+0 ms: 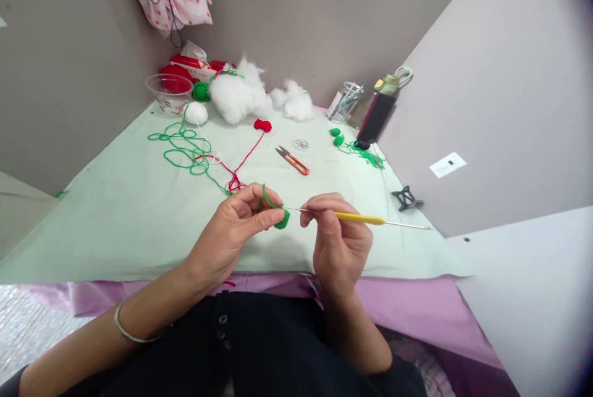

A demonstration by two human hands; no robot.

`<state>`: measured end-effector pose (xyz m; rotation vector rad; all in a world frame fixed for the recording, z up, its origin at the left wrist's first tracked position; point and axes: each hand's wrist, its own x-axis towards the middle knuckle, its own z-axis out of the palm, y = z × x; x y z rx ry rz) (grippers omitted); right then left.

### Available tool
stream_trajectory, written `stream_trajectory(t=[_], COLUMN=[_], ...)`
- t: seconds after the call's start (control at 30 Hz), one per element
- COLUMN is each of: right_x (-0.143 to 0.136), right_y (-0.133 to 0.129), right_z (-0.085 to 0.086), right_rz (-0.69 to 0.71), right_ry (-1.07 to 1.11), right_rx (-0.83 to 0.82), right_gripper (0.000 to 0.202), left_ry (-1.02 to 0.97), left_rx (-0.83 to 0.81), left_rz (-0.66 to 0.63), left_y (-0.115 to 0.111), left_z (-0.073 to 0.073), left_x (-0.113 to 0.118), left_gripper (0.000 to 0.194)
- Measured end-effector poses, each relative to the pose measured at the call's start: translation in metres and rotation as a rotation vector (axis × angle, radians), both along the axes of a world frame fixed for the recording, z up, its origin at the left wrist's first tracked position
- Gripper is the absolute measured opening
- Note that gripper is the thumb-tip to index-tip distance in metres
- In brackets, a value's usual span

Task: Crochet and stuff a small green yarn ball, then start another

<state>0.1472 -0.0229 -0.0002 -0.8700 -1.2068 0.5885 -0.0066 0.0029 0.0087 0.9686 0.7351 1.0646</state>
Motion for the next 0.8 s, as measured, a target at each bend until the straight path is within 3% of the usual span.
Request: stream_trajectory(t=[0.8], right_x=[-0.0007], right_y=[-0.0053], right_z=[-0.0089], right_rz=[-0.127], right_ry=[-0.385], right_rx=[0.253], right_gripper=[0.025], left_ry=[-0.027], left_rx=[0.084], left_rz=[0.019], left_y=[-0.0009], left_z=[-0.0045], left_x=[0.0043], left_gripper=[0.015])
